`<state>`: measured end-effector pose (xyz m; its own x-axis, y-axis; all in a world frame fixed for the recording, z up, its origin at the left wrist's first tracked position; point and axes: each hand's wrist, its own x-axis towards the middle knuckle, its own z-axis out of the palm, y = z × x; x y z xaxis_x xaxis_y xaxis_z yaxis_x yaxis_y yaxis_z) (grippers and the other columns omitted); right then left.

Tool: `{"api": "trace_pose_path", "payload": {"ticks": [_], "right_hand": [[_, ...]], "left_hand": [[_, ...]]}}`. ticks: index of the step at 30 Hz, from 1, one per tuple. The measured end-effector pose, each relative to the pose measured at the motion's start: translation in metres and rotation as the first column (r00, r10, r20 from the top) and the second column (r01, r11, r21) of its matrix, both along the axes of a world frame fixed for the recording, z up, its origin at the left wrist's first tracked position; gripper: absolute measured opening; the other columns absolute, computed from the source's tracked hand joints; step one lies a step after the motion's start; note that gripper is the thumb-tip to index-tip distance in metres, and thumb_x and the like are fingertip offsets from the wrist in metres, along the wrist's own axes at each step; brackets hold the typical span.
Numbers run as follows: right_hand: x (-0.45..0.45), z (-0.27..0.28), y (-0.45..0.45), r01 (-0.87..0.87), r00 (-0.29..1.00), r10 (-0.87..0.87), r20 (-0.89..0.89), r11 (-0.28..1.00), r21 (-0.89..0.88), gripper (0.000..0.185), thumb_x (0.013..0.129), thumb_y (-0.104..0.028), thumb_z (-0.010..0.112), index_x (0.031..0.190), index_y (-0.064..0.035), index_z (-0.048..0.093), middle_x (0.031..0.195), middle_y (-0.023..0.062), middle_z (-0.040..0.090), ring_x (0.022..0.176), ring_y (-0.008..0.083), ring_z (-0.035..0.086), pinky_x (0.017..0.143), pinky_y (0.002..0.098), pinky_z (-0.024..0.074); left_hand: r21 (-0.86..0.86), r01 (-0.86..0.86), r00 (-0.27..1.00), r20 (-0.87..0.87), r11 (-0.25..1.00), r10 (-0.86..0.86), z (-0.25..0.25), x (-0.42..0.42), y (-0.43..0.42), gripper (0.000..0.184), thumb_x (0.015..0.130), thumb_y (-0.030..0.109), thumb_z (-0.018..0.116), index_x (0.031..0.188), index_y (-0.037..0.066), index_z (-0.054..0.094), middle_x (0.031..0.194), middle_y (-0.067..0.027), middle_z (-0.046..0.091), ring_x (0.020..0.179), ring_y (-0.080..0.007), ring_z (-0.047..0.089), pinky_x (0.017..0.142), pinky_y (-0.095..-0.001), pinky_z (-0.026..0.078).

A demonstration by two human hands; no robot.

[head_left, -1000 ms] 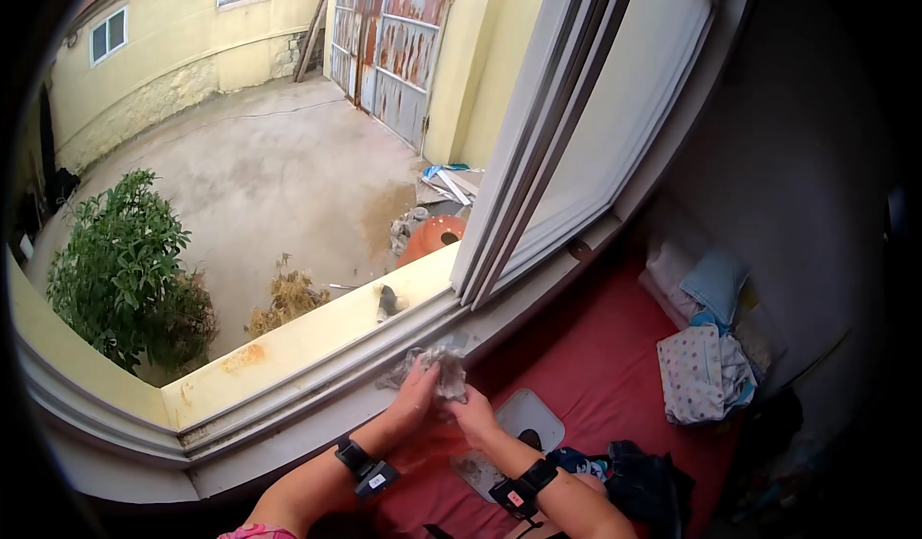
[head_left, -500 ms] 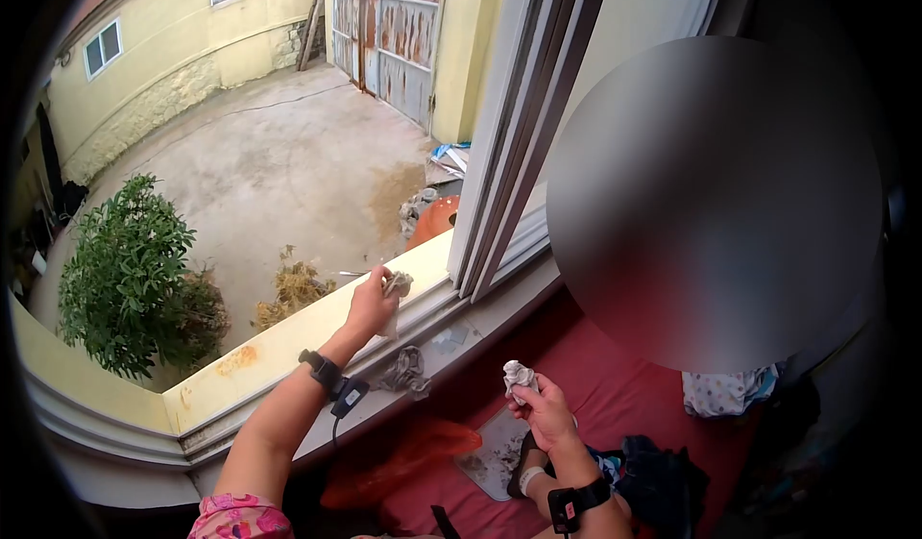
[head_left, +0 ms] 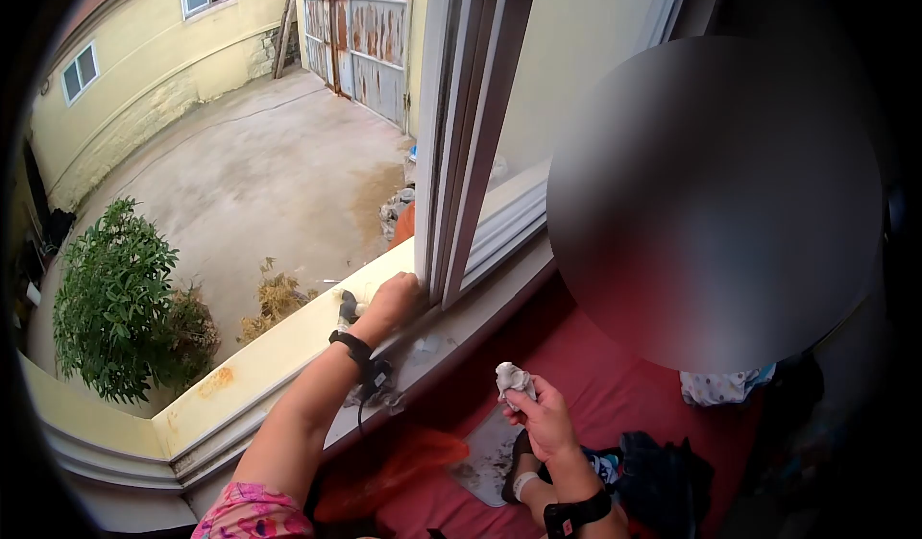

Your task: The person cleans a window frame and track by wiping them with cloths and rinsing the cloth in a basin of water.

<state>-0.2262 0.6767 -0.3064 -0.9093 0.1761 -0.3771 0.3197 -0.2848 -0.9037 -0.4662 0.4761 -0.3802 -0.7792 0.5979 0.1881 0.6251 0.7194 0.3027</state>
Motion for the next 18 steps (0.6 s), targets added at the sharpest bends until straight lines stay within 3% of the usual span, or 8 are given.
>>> {"api": "trace_pose_path", "payload": {"ticks": [1, 3, 5, 7, 11, 13, 14, 18], "right_hand": [[0.0, 0.002, 0.0, 0.011, 1.0, -0.011, 0.002, 1.0, 0.0, 0.018, 0.086, -0.009, 0.059, 0.102, -0.0045, 0.056, 0.085, 0.0039, 0.062, 0.066, 0.0084, 0.056, 0.056, 0.0199, 0.044], [0.0, 0.005, 0.0, 0.018, 1.0, -0.018, -0.01, 1.0, -0.008, 0.015, 0.083, -0.012, 0.063, 0.095, -0.0047, 0.057, 0.082, 0.0024, 0.062, 0.067, 0.0072, 0.056, 0.057, 0.0199, 0.0428], [0.0, 0.004, 0.0, 0.0, 1.0, 0.0, -0.006, 1.0, 0.001, 0.016, 0.084, -0.011, 0.061, 0.099, -0.0049, 0.057, 0.084, 0.0028, 0.062, 0.067, 0.0073, 0.056, 0.057, 0.02, 0.0433], [-0.001, 0.004, 0.001, -0.005, 1.0, 0.005, -0.009, 1.0, 0.013, 0.018, 0.086, -0.01, 0.06, 0.103, -0.0052, 0.057, 0.085, 0.0032, 0.063, 0.068, 0.0074, 0.057, 0.058, 0.02, 0.0438], [-0.003, 0.006, 0.0, -0.01, 1.0, 0.01, -0.005, 1.0, 0.023, 0.019, 0.085, -0.012, 0.061, 0.103, -0.0053, 0.056, 0.085, 0.0025, 0.063, 0.069, 0.0068, 0.056, 0.058, 0.0197, 0.0439], [-0.003, 0.007, -0.002, -0.029, 0.999, 0.03, -0.022, 0.999, 0.02, 0.018, 0.085, -0.013, 0.061, 0.101, -0.0051, 0.056, 0.084, 0.0023, 0.063, 0.069, 0.0069, 0.057, 0.058, 0.0197, 0.0439], [-0.003, 0.006, -0.002, -0.025, 1.0, 0.025, -0.017, 1.0, 0.018, 0.018, 0.085, -0.013, 0.061, 0.101, -0.0051, 0.056, 0.084, 0.0023, 0.063, 0.069, 0.0069, 0.057, 0.058, 0.0197, 0.0439], [-0.005, 0.006, -0.006, -0.027, 1.0, 0.027, -0.014, 0.999, 0.044, 0.017, 0.085, -0.012, 0.061, 0.1, -0.0048, 0.056, 0.084, 0.0021, 0.063, 0.068, 0.007, 0.057, 0.058, 0.0199, 0.0437]], "left_hand": [[0.0, 0.011, 1.0, 0.002, 1.0, -0.011, -0.005, -0.001, 0.001, 0.016, 0.078, 0.016, 0.057, 0.078, 0.001, 0.059, 0.083, -0.0227, 0.059, 0.079, -0.0384, 0.058, 0.07, -0.043, 0.048], [0.216, -0.017, 0.999, -0.025, 0.976, 0.023, -0.013, 0.0, 0.002, 0.025, 0.079, 0.027, 0.058, 0.073, 0.004, 0.066, 0.071, -0.0189, 0.058, 0.067, -0.0353, 0.058, 0.065, -0.0416, 0.049], [0.169, -0.086, 0.996, 0.031, 0.982, 0.082, -0.017, 0.002, -0.001, 0.027, 0.08, 0.027, 0.057, 0.076, 0.003, 0.066, 0.078, -0.0197, 0.06, 0.07, -0.0364, 0.058, 0.067, -0.0421, 0.048], [0.082, -0.244, 0.939, 0.268, 0.966, 0.214, -0.01, 0.009, 0.001, 0.027, 0.081, 0.028, 0.057, 0.081, 0.002, 0.065, 0.084, -0.0224, 0.06, 0.076, -0.0372, 0.058, 0.07, -0.0425, 0.047], [0.106, -0.171, 0.953, 0.269, 0.98, 0.138, -0.01, 0.01, -0.011, 0.015, 0.08, 0.015, 0.055, 0.08, 0.002, 0.064, 0.082, -0.0206, 0.057, 0.078, -0.0353, 0.059, 0.071, -0.0404, 0.048], [0.168, 0.007, 0.999, 0.045, 0.986, -0.015, -0.022, 0.005, -0.016, 0.017, 0.081, 0.013, 0.052, 0.079, 0.0, 0.061, 0.083, -0.0196, 0.056, 0.08, -0.0358, 0.059, 0.071, -0.0406, 0.048], [0.246, -0.087, 0.98, 0.195, 0.965, 0.039, -0.038, -0.003, -0.014, 0.018, 0.082, 0.012, 0.052, 0.077, -0.002, 0.061, 0.082, -0.0182, 0.056, 0.08, -0.0351, 0.059, 0.071, -0.0409, 0.047], [0.111, 0.033, 0.999, 0.03, 0.993, -0.037, -0.025, -0.004, -0.009, 0.016, 0.08, 0.01, 0.052, 0.075, -0.001, 0.062, 0.081, -0.0185, 0.056, 0.08, -0.0338, 0.059, 0.071, -0.0413, 0.047]]}}
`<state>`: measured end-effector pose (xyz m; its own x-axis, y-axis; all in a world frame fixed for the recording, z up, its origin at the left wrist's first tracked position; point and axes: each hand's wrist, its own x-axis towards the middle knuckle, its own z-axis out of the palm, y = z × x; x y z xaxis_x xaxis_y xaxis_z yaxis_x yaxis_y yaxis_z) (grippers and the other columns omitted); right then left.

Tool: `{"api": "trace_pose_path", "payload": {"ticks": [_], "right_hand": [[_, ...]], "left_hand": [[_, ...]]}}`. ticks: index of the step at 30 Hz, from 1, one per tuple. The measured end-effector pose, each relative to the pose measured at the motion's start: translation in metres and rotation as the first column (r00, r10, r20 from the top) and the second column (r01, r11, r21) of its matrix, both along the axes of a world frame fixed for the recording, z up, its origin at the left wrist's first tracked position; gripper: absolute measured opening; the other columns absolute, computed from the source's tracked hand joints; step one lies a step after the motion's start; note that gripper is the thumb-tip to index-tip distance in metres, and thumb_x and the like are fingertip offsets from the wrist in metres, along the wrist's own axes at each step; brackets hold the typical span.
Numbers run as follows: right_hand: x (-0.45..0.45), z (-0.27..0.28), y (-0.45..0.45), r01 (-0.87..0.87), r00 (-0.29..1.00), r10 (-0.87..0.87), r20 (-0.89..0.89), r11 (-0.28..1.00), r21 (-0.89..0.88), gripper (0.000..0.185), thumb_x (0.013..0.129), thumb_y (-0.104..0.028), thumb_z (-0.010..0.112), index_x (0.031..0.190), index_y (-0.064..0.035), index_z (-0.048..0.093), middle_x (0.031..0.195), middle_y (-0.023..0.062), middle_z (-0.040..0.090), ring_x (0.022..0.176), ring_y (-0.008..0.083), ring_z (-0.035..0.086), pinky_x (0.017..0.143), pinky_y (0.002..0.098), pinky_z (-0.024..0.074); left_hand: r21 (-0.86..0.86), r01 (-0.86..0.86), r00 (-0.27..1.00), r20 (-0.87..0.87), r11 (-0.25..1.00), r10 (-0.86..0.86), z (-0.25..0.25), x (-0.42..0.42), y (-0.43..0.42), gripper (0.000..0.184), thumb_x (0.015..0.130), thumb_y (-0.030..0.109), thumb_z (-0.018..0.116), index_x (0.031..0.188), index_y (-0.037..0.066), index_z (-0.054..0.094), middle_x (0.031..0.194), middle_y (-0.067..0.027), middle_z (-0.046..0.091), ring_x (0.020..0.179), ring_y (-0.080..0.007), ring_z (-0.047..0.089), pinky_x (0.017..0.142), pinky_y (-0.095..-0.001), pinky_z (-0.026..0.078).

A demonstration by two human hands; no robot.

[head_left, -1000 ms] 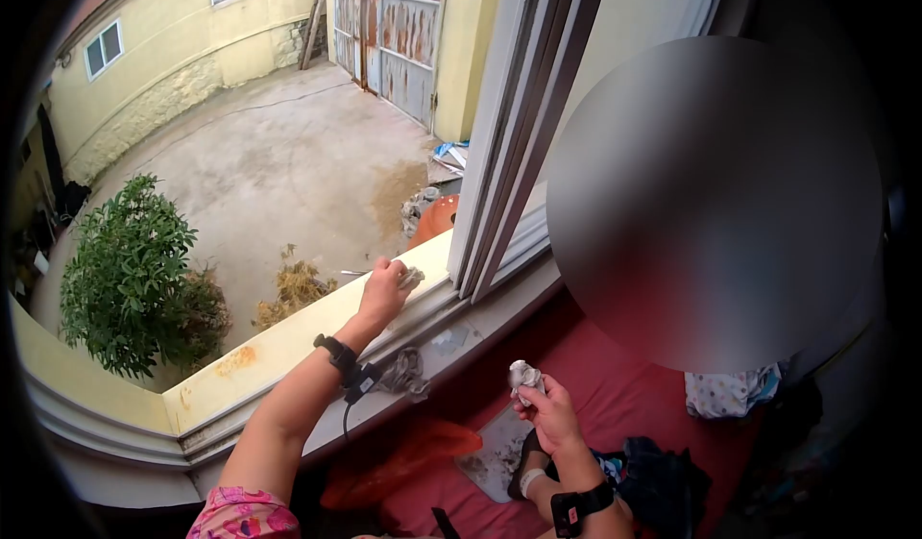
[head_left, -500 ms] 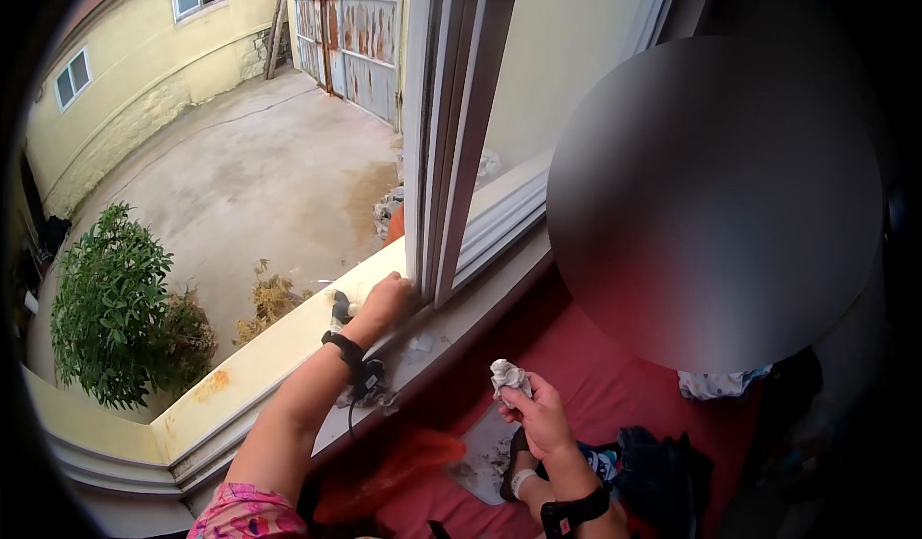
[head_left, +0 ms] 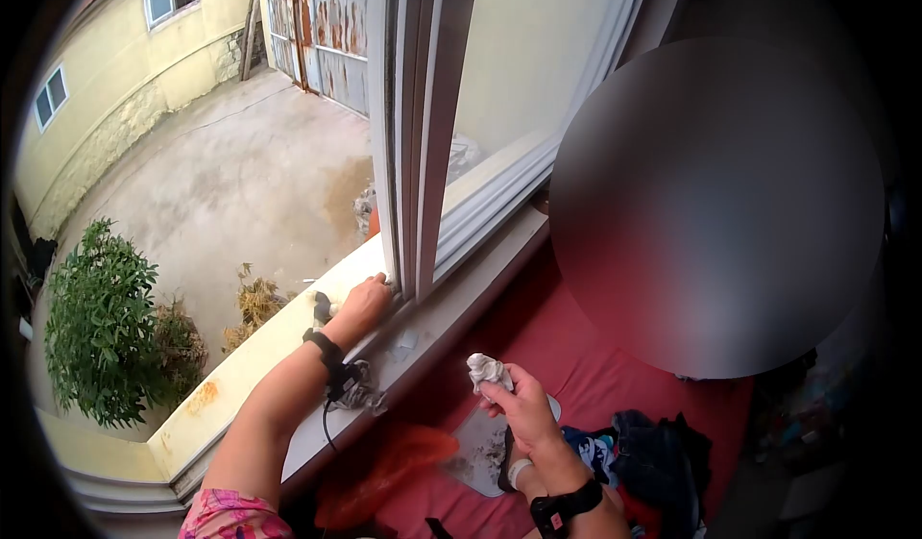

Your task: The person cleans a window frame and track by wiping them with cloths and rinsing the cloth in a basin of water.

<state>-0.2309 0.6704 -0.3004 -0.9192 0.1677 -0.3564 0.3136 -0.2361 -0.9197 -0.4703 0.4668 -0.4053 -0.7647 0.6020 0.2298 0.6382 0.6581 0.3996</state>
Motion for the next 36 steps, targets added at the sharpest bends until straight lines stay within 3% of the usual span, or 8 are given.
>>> {"api": "trace_pose_path", "payload": {"ticks": [2, 9, 13, 19, 22, 25, 28, 36], "right_hand": [[0.0, 0.0, -0.003, -0.01, 1.0, 0.009, 0.019, 1.0, 0.014, 0.017, 0.085, -0.012, 0.061, 0.1, -0.0046, 0.056, 0.084, 0.0022, 0.063, 0.068, 0.007, 0.057, 0.058, 0.02, 0.0437], [0.005, -0.003, -0.018, 0.009, 0.999, -0.011, 0.04, 0.999, 0.04, 0.017, 0.084, -0.01, 0.061, 0.099, -0.004, 0.057, 0.083, 0.0021, 0.062, 0.067, 0.007, 0.056, 0.056, 0.0193, 0.0429], [0.009, -0.005, -0.023, -0.018, 0.999, 0.017, 0.03, 0.999, 0.035, 0.017, 0.083, -0.009, 0.061, 0.099, -0.0036, 0.057, 0.083, 0.0024, 0.062, 0.066, 0.0072, 0.056, 0.055, 0.0195, 0.0428], [0.006, 0.01, -0.034, -0.032, 0.999, 0.033, -0.033, 0.999, 0.032, 0.017, 0.083, -0.01, 0.062, 0.098, -0.0039, 0.058, 0.082, 0.0027, 0.062, 0.066, 0.0072, 0.056, 0.055, 0.02, 0.0427], [0.004, 0.014, -0.042, -0.044, 0.995, 0.048, -0.083, 0.998, 0.049, 0.015, 0.083, -0.01, 0.062, 0.097, -0.0044, 0.057, 0.081, 0.0029, 0.062, 0.065, 0.0071, 0.056, 0.055, 0.0198, 0.0426], [-0.002, 0.012, -0.042, -0.044, 0.996, 0.045, -0.08, 0.999, 0.018, 0.014, 0.082, -0.009, 0.063, 0.095, -0.0047, 0.058, 0.08, 0.0003, 0.062, 0.064, 0.0057, 0.055, 0.054, 0.0188, 0.042], [-0.007, 0.008, -0.041, -0.043, 0.996, 0.046, -0.076, 0.998, 0.041, 0.013, 0.082, -0.009, 0.063, 0.094, -0.0047, 0.058, 0.08, 0.0002, 0.062, 0.064, 0.0058, 0.056, 0.054, 0.0188, 0.0422], [-0.007, 0.006, -0.029, 0.011, 0.999, -0.007, -0.04, 0.994, 0.112, 0.013, 0.083, -0.008, 0.061, 0.095, -0.0039, 0.057, 0.082, 0.0036, 0.062, 0.064, 0.008, 0.056, 0.055, 0.0202, 0.0432]], "left_hand": [[-0.184, 0.035, 0.998, -0.049, 0.982, -0.044, -0.004, -0.004, 0.0, 0.015, 0.078, 0.007, 0.051, 0.077, -0.002, 0.062, 0.084, -0.0203, 0.057, 0.081, -0.0342, 0.06, 0.072, -0.0417, 0.048], [-0.284, -0.045, 0.999, -0.012, 0.958, 0.044, -0.008, 0.018, -0.016, 0.016, 0.076, 0.004, 0.049, 0.075, -0.004, 0.063, 0.086, -0.0214, 0.06, 0.078, -0.0329, 0.063, 0.069, -0.0398, 0.052], [-0.245, -0.139, 0.962, 0.197, 0.959, 0.19, -0.003, 0.053, -0.071, 0.017, 0.077, 0.005, 0.048, 0.078, -0.004, 0.063, 0.085, -0.0226, 0.061, 0.076, -0.0358, 0.063, 0.067, -0.0423, 0.051], [-0.484, -0.093, 0.963, 0.177, 0.87, 0.201, 0.031, 0.104, -0.147, 0.015, 0.077, 0.005, 0.05, 0.079, 0.0, 0.064, 0.085, -0.0202, 0.059, 0.08, -0.0342, 0.061, 0.071, -0.0413, 0.049], [-0.177, -0.066, 0.987, 0.134, 0.982, 0.091, 0.048, 0.095, -0.151, 0.015, 0.076, 0.007, 0.056, 0.086, 0.01, 0.067, 0.079, -0.0155, 0.056, 0.076, -0.0333, 0.058, 0.069, -0.0399, 0.048], [0.006, -0.069, 0.998, -0.012, 0.998, 0.069, 0.051, 0.072, -0.112, 0.014, 0.077, 0.006, 0.054, 0.088, 0.005, 0.062, 0.089, -0.0172, 0.055, 0.084, -0.0339, 0.056, 0.072, -0.0387, 0.046], [0.152, -0.077, 0.995, 0.067, 0.985, 0.067, 0.025, 0.04, -0.069, 0.019, 0.081, 0.007, 0.052, 0.096, 0.007, 0.064, 0.083, -0.0169, 0.054, 0.079, -0.0342, 0.057, 0.072, -0.038, 0.046], [0.111, -0.208, 0.977, -0.02, 0.972, 0.211, -0.01, -0.009, 0.003, 0.007, 0.074, 0.002, 0.055, 0.079, -0.002, 0.057, 0.086, -0.0188, 0.055, 0.079, -0.0355, 0.059, 0.071, -0.0395, 0.05]]}}
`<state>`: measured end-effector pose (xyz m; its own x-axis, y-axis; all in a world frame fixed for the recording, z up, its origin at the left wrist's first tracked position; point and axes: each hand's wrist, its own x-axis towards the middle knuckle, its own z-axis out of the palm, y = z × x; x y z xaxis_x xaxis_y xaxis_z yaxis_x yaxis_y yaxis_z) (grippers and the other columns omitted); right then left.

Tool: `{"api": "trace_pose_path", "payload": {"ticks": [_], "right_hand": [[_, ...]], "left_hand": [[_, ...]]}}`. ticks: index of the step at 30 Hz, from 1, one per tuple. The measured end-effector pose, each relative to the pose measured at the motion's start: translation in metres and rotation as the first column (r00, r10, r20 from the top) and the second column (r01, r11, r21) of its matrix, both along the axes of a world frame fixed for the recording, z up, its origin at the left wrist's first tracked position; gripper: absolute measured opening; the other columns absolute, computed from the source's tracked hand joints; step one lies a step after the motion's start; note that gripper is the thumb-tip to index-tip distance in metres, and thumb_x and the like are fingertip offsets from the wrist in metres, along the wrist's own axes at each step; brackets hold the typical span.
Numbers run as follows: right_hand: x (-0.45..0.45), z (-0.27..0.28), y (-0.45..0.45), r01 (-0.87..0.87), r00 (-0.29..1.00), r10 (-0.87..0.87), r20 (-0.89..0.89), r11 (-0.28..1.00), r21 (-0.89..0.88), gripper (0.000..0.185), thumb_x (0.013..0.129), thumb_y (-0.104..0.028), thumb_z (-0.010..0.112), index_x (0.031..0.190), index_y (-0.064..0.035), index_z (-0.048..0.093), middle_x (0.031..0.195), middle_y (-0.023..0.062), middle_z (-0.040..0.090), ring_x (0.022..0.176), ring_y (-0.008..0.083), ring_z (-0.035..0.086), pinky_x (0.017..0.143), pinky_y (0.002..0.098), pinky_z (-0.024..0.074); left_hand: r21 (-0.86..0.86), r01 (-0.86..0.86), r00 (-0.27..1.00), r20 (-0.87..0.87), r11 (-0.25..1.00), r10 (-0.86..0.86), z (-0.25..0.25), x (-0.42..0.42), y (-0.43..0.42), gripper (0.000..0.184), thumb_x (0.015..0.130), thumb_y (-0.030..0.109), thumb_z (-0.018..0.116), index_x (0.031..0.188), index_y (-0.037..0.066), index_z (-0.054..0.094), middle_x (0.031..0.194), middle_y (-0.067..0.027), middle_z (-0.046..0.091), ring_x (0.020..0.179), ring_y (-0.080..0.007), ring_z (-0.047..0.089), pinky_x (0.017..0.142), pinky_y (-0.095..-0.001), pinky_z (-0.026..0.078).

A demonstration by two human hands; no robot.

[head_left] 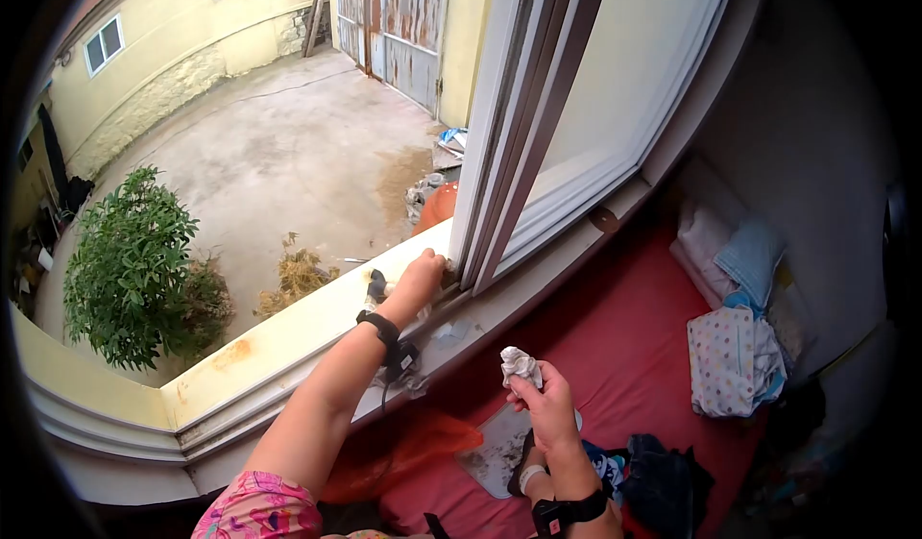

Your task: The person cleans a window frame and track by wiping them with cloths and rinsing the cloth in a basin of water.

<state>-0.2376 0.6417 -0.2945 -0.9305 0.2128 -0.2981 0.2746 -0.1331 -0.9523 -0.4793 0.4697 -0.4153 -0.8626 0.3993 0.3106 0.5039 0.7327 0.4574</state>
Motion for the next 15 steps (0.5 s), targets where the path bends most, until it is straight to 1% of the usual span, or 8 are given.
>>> {"api": "trace_pose_path", "payload": {"ticks": [1, 3, 4, 5, 7, 10, 14, 15], "right_hand": [[0.001, 0.001, 0.002, 0.002, 1.0, -0.002, -0.001, 1.0, 0.004, 0.013, 0.083, -0.008, 0.061, 0.095, -0.0039, 0.057, 0.082, 0.0036, 0.062, 0.064, 0.008, 0.056, 0.055, 0.0202, 0.0432], [0.004, 0.003, 0.007, 0.032, 0.999, -0.032, 0.02, 0.999, -0.016, 0.015, 0.081, -0.008, 0.063, 0.094, -0.0029, 0.057, 0.08, 0.0018, 0.062, 0.064, 0.0067, 0.056, 0.054, 0.0199, 0.043], [0.007, 0.002, 0.008, 0.031, 0.999, -0.031, 0.018, 0.999, -0.013, 0.015, 0.081, -0.008, 0.063, 0.094, -0.0029, 0.057, 0.08, 0.0018, 0.062, 0.064, 0.0067, 0.056, 0.054, 0.0199, 0.043], [0.009, 0.002, 0.009, 0.046, 0.999, -0.046, 0.029, 0.999, -0.011, 0.015, 0.081, -0.008, 0.063, 0.094, -0.0026, 0.057, 0.081, 0.0021, 0.062, 0.064, 0.0067, 0.056, 0.054, 0.0199, 0.043], [0.009, 0.0, 0.011, 0.064, 0.997, -0.063, 0.044, 0.998, -0.009, 0.016, 0.081, -0.008, 0.063, 0.095, -0.0023, 0.057, 0.081, 0.0023, 0.062, 0.064, 0.0068, 0.056, 0.055, 0.02, 0.0429], [0.009, -0.002, 0.011, 0.064, 0.997, -0.064, 0.048, 0.998, -0.01, 0.016, 0.081, -0.007, 0.063, 0.096, -0.0023, 0.057, 0.082, 0.0026, 0.062, 0.065, 0.007, 0.056, 0.055, 0.0202, 0.0431], [0.006, 0.002, 0.012, 0.049, 0.998, -0.049, 0.031, 0.999, 0.014, 0.016, 0.082, -0.007, 0.063, 0.096, -0.0025, 0.057, 0.081, 0.0024, 0.062, 0.066, 0.0071, 0.056, 0.056, 0.0205, 0.0435], [0.004, 0.003, 0.011, 0.048, 0.999, -0.048, 0.023, 0.999, 0.015, 0.016, 0.082, -0.008, 0.063, 0.096, -0.0025, 0.057, 0.081, 0.0024, 0.062, 0.065, 0.0071, 0.056, 0.055, 0.0205, 0.0436]], "left_hand": [[0.004, 0.002, 1.0, -0.001, 1.0, -0.002, -0.008, -0.004, 0.003, 0.007, 0.074, 0.002, 0.055, 0.079, -0.002, 0.057, 0.086, -0.0188, 0.055, 0.079, -0.0355, 0.059, 0.071, -0.0395, 0.05], [0.103, 0.032, 0.999, 0.016, 0.994, -0.034, -0.02, -0.002, 0.008, 0.008, 0.077, 0.001, 0.05, 0.081, 0.001, 0.057, 0.083, -0.0186, 0.054, 0.079, -0.0364, 0.057, 0.07, -0.0405, 0.048], [0.069, 0.087, 0.996, -0.036, 0.994, -0.085, -0.022, -0.002, 0.008, 0.009, 0.078, 0.005, 0.051, 0.079, 0.002, 0.059, 0.082, -0.0181, 0.054, 0.079, -0.0353, 0.057, 0.069, -0.0401, 0.048], [0.07, 0.087, 0.996, -0.037, 0.994, -0.084, -0.023, -0.005, 0.007, 0.009, 0.078, 0.005, 0.051, 0.079, 0.002, 0.059, 0.082, -0.0181, 0.054, 0.079, -0.0353, 0.057, 0.069, -0.0401, 0.048], [-0.121, 0.14, 0.988, -0.046, 0.983, -0.146, -0.014, -0.004, 0.004, 0.011, 0.078, 0.009, 0.053, 0.08, 0.003, 0.061, 0.083, -0.0165, 0.055, 0.079, -0.0341, 0.058, 0.069, -0.0401, 0.048], [-0.205, 0.167, 0.986, 0.037, 0.964, -0.163, -0.011, -0.005, 0.003, 0.013, 0.077, 0.013, 0.054, 0.082, 0.004, 0.063, 0.084, -0.015, 0.055, 0.079, -0.033, 0.06, 0.069, -0.0405, 0.048], [-0.225, 0.224, 0.973, -0.011, 0.948, -0.232, -0.012, -0.006, -0.004, 0.012, 0.076, 0.011, 0.054, 0.079, 0.003, 0.063, 0.083, -0.0149, 0.056, 0.078, -0.0326, 0.06, 0.069, -0.0408, 0.049], [-0.253, 0.244, 0.97, 0.074, 0.936, -0.233, -0.015, -0.007, -0.011, 0.011, 0.076, 0.011, 0.055, 0.078, 0.003, 0.063, 0.083, -0.0153, 0.056, 0.078, -0.033, 0.06, 0.069, -0.0409, 0.049]]}}
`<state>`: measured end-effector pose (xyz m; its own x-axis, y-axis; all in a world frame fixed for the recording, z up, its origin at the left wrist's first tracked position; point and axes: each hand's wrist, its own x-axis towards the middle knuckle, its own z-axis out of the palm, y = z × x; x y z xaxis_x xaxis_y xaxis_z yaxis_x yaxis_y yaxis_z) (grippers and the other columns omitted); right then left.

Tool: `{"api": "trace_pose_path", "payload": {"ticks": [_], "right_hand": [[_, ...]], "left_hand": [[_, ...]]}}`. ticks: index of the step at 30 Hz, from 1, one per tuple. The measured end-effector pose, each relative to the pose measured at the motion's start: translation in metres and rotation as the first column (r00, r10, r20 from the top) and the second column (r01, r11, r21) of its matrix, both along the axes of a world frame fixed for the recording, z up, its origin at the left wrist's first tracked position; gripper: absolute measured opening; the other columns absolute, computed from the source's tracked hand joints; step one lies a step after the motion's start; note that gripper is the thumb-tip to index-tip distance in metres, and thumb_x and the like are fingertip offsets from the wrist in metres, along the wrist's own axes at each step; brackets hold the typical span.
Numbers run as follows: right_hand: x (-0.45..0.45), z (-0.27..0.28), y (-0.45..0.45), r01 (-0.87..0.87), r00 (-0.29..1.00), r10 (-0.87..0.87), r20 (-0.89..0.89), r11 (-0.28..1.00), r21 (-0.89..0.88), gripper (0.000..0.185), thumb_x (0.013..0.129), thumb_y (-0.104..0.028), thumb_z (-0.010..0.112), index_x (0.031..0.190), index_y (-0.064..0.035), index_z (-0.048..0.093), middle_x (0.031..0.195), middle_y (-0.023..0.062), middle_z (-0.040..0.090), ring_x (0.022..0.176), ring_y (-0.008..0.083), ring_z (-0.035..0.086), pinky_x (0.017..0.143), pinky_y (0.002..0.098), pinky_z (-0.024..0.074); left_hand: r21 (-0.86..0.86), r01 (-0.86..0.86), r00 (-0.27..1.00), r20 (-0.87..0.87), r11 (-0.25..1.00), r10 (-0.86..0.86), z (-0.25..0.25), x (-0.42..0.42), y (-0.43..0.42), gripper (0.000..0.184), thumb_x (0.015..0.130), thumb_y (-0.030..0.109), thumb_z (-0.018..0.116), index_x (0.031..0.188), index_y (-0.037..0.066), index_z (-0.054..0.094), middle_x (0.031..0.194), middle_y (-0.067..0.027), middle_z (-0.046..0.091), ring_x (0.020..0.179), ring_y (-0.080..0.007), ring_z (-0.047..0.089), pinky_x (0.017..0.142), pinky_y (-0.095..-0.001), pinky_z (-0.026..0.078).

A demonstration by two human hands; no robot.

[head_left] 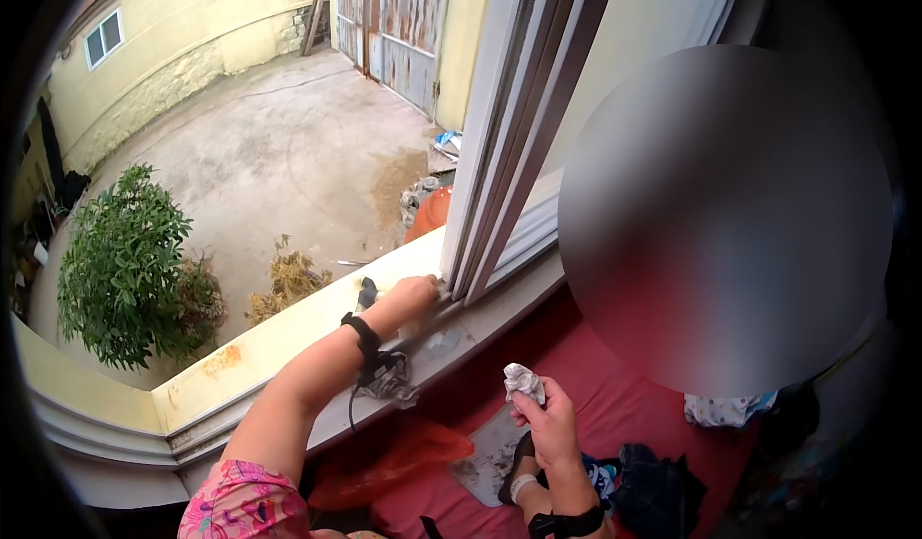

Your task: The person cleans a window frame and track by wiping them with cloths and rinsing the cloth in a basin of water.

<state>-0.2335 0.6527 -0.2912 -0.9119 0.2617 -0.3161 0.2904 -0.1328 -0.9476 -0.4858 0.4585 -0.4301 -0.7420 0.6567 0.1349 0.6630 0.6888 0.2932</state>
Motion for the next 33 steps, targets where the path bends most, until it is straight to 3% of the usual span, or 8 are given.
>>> {"api": "trace_pose_path", "payload": {"ticks": [6, 8, 13, 17, 26, 28, 30, 33], "right_hand": [[0.002, -0.006, 0.003, 0.015, 1.0, -0.015, -0.011, 1.0, -0.001, 0.015, 0.082, -0.006, 0.061, 0.096, -0.0021, 0.057, 0.081, 0.0036, 0.061, 0.063, 0.0084, 0.056, 0.054, 0.0206, 0.0433], [0.002, -0.007, 0.002, 0.013, 1.0, -0.013, -0.015, 1.0, 0.01, 0.015, 0.082, -0.005, 0.061, 0.096, -0.0021, 0.057, 0.081, 0.0037, 0.061, 0.063, 0.0084, 0.056, 0.054, 0.0206, 0.0433], [0.003, -0.008, -0.002, 0.011, 1.0, -0.01, -0.003, 0.999, 0.039, 0.014, 0.083, -0.005, 0.06, 0.096, -0.0019, 0.057, 0.081, 0.0036, 0.061, 0.064, 0.0082, 0.055, 0.055, 0.0205, 0.0435], [0.008, -0.009, -0.003, 0.002, 1.0, -0.003, 0.016, 0.999, 0.036, 0.014, 0.083, -0.005, 0.06, 0.096, -0.0017, 0.057, 0.082, 0.0037, 0.061, 0.064, 0.0083, 0.055, 0.055, 0.0204, 0.0433], [0.011, -0.013, -0.008, 0.01, 1.0, -0.01, 0.014, 1.0, 0.019, 0.017, 0.082, -0.007, 0.063, 0.097, -0.0015, 0.058, 0.08, 0.0016, 0.061, 0.064, 0.0062, 0.055, 0.055, 0.0197, 0.0426], [0.012, -0.011, -0.009, -0.005, 1.0, 0.005, 0.008, 1.0, 0.024, 0.017, 0.082, -0.007, 0.063, 0.097, -0.0018, 0.058, 0.08, 0.0015, 0.061, 0.064, 0.0063, 0.055, 0.055, 0.0198, 0.0428], [0.012, -0.006, -0.011, -0.008, 1.0, 0.008, 0.004, 1.0, 0.023, 0.017, 0.082, -0.007, 0.063, 0.097, -0.0019, 0.058, 0.08, 0.0014, 0.061, 0.065, 0.0063, 0.055, 0.055, 0.0199, 0.0429], [0.011, -0.004, -0.014, -0.014, 1.0, 0.014, -0.014, 1.0, 0.024, 0.016, 0.082, -0.006, 0.063, 0.096, -0.0025, 0.057, 0.08, 0.0016, 0.061, 0.064, 0.0069, 0.055, 0.055, 0.0201, 0.0428]], "left_hand": [[0.094, -0.134, 0.991, -0.006, 0.987, 0.135, 0.002, 0.009, -0.021, 0.011, 0.076, 0.012, 0.057, 0.076, 0.003, 0.062, 0.082, -0.0165, 0.056, 0.077, -0.0352, 0.058, 0.069, -0.0405, 0.048], [0.391, -0.231, 0.972, 0.048, 0.891, 0.231, 0.011, 0.008, -0.006, 0.008, 0.076, 0.009, 0.057, 0.079, 0.003, 0.061, 0.083, -0.0182, 0.056, 0.078, -0.0371, 0.057, 0.07, -0.0415, 0.047], [0.547, -0.232, 0.967, 0.043, 0.804, 0.249, 0.014, 0.002, 0.026, 0.007, 0.079, 0.006, 0.052, 0.084, 0.002, 0.056, 0.079, -0.0201, 0.054, 0.074, -0.0394, 0.057, 0.066, -0.0436, 0.048], [0.377, -0.289, 0.954, 0.041, 0.88, 0.296, 0.005, 0.005, 0.028, 0.007, 0.077, 0.006, 0.053, 0.082, 0.002, 0.055, 0.078, -0.0194, 0.055, 0.074, -0.0386, 0.058, 0.066, -0.0432, 0.048], [0.04, -0.041, 0.999, -0.012, 0.998, 0.042, 0.0, 0.016, -0.01, 0.013, 0.073, 0.01, 0.056, 0.075, 0.003, 0.067, 0.076, -0.0188, 0.06, 0.074, -0.0366, 0.061, 0.067, -0.04, 0.049], [-0.274, -0.027, 0.971, 0.223, 0.961, 0.091, 0.02, 0.016, -0.023, 0.011, 0.068, 0.006, 0.058, 0.073, 0.0, 0.066, 0.075, -0.0178, 0.062, 0.075, -0.0348, 0.062, 0.069, -0.0384, 0.05], [-0.292, -0.025, 0.972, 0.217, 0.956, 0.092, 0.029, 0.016, -0.036, 0.011, 0.069, 0.006, 0.058, 0.076, 0.001, 0.066, 0.079, -0.0177, 0.062, 0.078, -0.0346, 0.062, 0.072, -0.0397, 0.049], [0.269, -0.072, 0.993, 0.111, 0.96, 0.043, 0.04, 0.017, -0.041, 0.013, 0.072, 0.006, 0.057, 0.083, 0.003, 0.06, 0.084, -0.0185, 0.062, 0.084, -0.0348, 0.06, 0.075, -0.0419, 0.047]]}}
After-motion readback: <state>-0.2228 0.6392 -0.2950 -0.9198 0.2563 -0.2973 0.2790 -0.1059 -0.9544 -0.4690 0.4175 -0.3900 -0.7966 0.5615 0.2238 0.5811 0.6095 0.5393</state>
